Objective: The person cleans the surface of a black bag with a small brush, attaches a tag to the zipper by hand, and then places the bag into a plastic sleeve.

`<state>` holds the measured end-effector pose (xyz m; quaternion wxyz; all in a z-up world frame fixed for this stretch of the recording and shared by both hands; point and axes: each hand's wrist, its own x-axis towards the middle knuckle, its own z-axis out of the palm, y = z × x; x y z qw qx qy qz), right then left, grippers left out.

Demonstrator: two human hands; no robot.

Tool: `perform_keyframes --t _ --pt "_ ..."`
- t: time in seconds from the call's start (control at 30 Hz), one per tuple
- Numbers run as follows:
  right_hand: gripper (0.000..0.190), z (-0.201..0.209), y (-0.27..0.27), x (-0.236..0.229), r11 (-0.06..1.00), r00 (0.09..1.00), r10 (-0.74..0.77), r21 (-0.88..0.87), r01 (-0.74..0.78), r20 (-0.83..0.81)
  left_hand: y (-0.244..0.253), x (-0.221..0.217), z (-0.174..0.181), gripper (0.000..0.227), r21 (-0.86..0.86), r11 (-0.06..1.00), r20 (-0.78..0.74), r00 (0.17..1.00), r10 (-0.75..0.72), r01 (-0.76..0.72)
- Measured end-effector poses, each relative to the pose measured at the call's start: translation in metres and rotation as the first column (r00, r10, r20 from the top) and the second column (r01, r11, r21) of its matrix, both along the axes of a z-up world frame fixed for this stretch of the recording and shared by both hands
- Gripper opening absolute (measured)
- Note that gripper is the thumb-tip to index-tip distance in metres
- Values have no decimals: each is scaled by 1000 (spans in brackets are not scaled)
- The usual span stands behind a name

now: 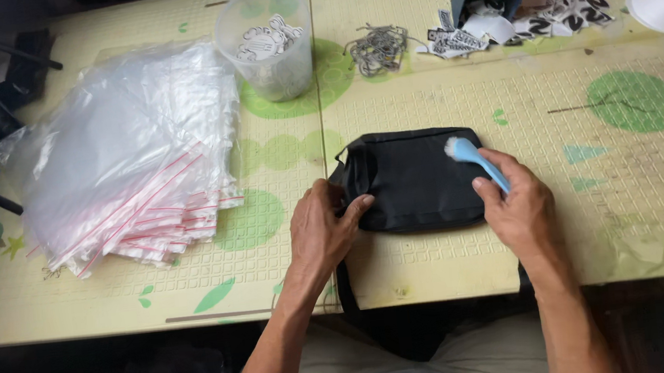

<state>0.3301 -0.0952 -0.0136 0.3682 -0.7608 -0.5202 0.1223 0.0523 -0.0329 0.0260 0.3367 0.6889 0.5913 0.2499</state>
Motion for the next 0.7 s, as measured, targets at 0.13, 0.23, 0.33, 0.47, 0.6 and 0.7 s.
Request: perform_keyframes --t 0.13,0.23,0.33,0.47,0.6,0.7 --pt "44 13 -1 -4 976 877 195 177 -128 -440 7 6 -6 41 -88 994 139 987 83 -71" --pt "42 30 -19 -19 969 605 242 218 -114 -759 9 -2 9 24 -6 974 458 865 206 -228" --pt "46 15 -24 -9 966 630 213 256 -24 -746 7 -18 65 20 360 830 528 826 195 -426" --pt "51 12 -34 -1 951 544 188 290 108 -818 -19 -19 136 27 744 612 318 948 26 -267" --pt "55 19 -34 -4 923 454 68 229 309 -889 -31 31 137 28 815 570 -83 994 -66 106" --pt "57 20 -43 -5 905 466 64 248 345 -882 -33 80 66 55 666 581 -496 860 -123 467"
